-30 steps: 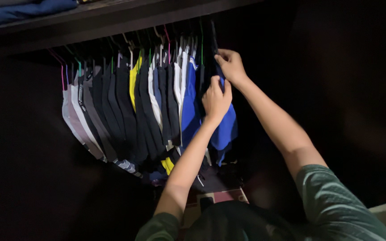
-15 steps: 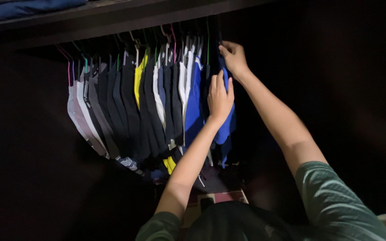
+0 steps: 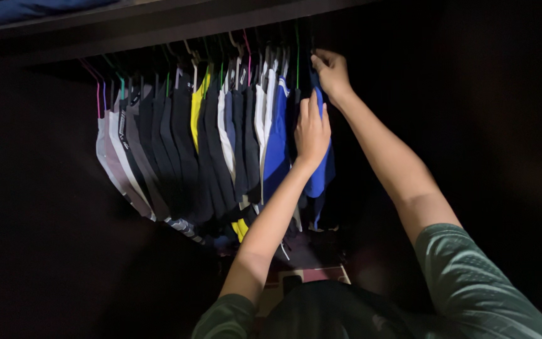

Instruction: The person takes several t-shirts from a pile on the bed, places each on a hanger, and hangs them in a closet. The garments handled include a blue t-shirt, a black t-shirt, and a grey t-shirt.

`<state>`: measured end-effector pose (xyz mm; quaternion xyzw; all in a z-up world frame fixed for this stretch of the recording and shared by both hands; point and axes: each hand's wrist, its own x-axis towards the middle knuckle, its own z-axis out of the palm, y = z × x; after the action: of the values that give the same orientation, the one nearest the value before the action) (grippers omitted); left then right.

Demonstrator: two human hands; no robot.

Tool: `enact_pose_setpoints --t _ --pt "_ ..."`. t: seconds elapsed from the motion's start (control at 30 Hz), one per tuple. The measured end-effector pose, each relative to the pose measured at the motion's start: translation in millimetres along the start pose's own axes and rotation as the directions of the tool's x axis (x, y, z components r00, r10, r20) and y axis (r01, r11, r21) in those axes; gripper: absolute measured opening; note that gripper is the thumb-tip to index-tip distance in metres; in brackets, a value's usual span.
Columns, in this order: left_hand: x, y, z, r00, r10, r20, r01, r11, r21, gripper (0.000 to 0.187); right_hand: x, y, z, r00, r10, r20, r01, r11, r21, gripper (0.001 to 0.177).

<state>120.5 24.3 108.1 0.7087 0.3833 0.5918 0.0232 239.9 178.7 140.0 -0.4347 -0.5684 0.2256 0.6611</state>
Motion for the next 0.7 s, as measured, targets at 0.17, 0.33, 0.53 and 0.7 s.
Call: enact_pose_setpoints --t 0.17,0.33,0.53,0.7 --pt "6.0 -3.6 3.7 1.0 -0.012 0.005 0.012 1.0 0.022 0.042 7.5 3.8 0.8 1.0 -0.009 -0.008 0.009 1.0 0.003 0.038" --pt "9.8 -7.5 5.2 1.0 -0.003 -0.007 0.003 0.998 0.068 0.043 11.4 3.7 5.0 0.999 0.036 -0.012 -0.036 0.999 0.007 0.036" --pt "8.7 -12.5 9.0 1.0 -0.024 0.008 0.023 0.988 0.15 0.048 13.4 10.6 9.1 1.0 0.018 0.013 -0.019 0.998 0.055 0.034" --pt "9.5 -16.5 11.9 0.998 -0.053 0.039 0.044 0.981 0.19 0.05 12.9 15.0 10.8 1.0 0.017 0.023 -0.019 0.996 0.085 0.032"
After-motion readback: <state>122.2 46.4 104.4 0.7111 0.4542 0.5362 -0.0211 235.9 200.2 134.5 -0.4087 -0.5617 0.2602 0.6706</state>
